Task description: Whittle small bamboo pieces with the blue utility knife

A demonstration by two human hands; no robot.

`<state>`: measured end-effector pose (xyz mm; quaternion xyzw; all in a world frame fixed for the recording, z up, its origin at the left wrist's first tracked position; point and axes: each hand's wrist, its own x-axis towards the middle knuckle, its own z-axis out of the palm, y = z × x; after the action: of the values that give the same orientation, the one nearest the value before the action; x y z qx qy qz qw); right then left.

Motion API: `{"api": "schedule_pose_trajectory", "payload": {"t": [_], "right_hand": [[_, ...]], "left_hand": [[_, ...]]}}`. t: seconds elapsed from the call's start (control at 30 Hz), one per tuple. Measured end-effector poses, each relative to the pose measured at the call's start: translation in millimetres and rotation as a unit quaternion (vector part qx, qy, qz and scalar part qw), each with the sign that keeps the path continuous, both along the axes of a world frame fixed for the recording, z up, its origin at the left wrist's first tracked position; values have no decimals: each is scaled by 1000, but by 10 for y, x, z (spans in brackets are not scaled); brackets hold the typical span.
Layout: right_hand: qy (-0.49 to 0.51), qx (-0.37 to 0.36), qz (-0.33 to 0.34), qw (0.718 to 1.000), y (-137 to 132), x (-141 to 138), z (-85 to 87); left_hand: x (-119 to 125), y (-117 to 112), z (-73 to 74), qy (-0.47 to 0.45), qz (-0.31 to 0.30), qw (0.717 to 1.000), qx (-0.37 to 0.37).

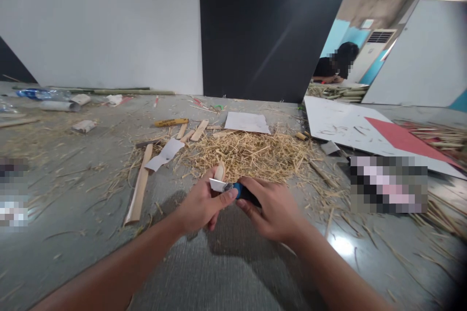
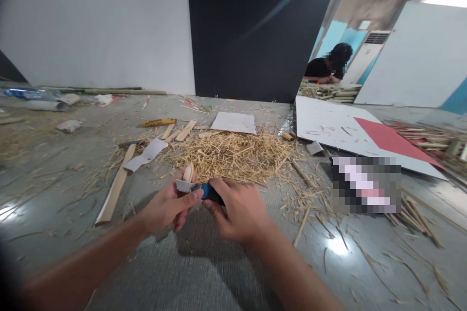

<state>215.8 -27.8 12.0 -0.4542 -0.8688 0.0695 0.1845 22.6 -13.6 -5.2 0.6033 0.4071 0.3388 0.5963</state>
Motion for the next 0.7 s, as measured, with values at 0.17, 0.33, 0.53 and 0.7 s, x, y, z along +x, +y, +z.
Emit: {"api": "schedule_pose_trajectory", "payload": {"t": [0.17,0.33,0.53,0.7], "right_hand": [[-8,13,3,1000,-5,19,0],[-15,88,-14,996,-14,62,8],[-47,133,-59,988,-32,27,18],[18,117,-128,985,-6,-59,21]], "left_hand": [[-18,13,18,39,18,997,69],[-33,47,35,76,50,976,198],[2,72,42,104,88,973,185],[12,114,51,109,142,969,171]]}}
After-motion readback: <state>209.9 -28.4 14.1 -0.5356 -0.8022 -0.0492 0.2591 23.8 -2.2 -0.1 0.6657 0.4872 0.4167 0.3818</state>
